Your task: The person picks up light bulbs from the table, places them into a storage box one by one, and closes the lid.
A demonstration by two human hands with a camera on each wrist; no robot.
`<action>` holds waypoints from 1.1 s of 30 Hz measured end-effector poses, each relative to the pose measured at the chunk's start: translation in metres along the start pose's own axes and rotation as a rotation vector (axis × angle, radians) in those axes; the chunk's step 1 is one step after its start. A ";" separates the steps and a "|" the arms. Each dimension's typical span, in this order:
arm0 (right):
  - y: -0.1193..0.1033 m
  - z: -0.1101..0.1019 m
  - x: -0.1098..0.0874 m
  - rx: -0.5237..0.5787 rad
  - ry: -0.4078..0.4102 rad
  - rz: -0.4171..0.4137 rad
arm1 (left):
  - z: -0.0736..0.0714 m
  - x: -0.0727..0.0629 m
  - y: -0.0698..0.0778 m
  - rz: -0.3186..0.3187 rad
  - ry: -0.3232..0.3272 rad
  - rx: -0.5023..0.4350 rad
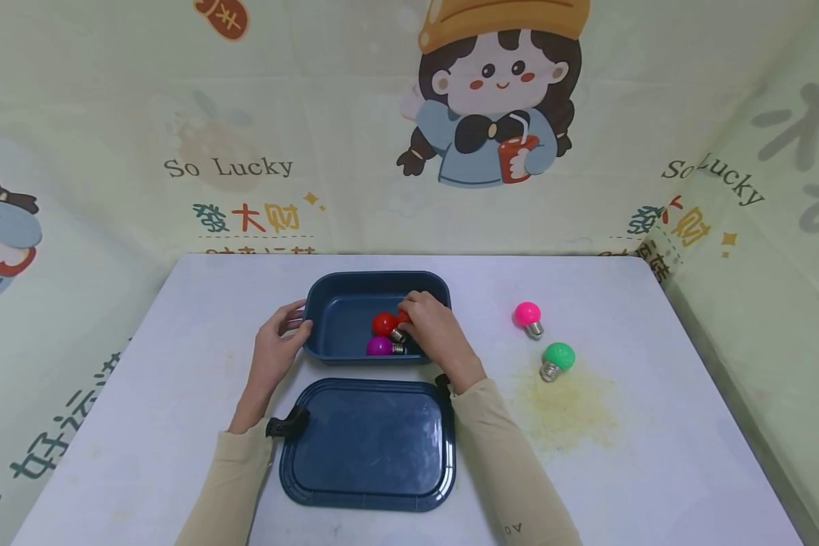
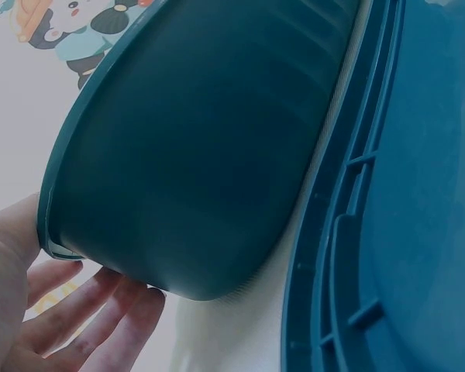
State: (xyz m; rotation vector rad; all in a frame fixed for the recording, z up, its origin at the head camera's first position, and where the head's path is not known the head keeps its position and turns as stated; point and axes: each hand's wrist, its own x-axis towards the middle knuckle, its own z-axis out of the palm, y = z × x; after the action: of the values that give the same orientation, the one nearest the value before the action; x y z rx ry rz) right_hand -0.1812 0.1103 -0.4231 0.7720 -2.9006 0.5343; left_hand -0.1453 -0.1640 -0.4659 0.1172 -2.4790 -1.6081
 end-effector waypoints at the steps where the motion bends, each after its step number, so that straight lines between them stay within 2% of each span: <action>1: 0.000 0.000 0.000 -0.001 -0.001 -0.002 | 0.000 0.000 0.000 0.001 0.001 0.001; 17: 0.001 0.003 0.004 -0.002 -0.018 -0.031 | 0.000 -0.001 0.004 0.007 -0.002 -0.004; 33: 0.001 0.006 0.008 -0.022 -0.040 -0.064 | -0.001 0.001 0.001 0.021 -0.011 -0.027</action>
State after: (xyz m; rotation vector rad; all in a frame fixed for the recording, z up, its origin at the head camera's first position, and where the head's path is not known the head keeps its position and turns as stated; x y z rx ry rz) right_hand -0.1889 0.1051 -0.4280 0.8798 -2.9014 0.4848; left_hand -0.1456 -0.1646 -0.4643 0.0787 -2.4581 -1.6374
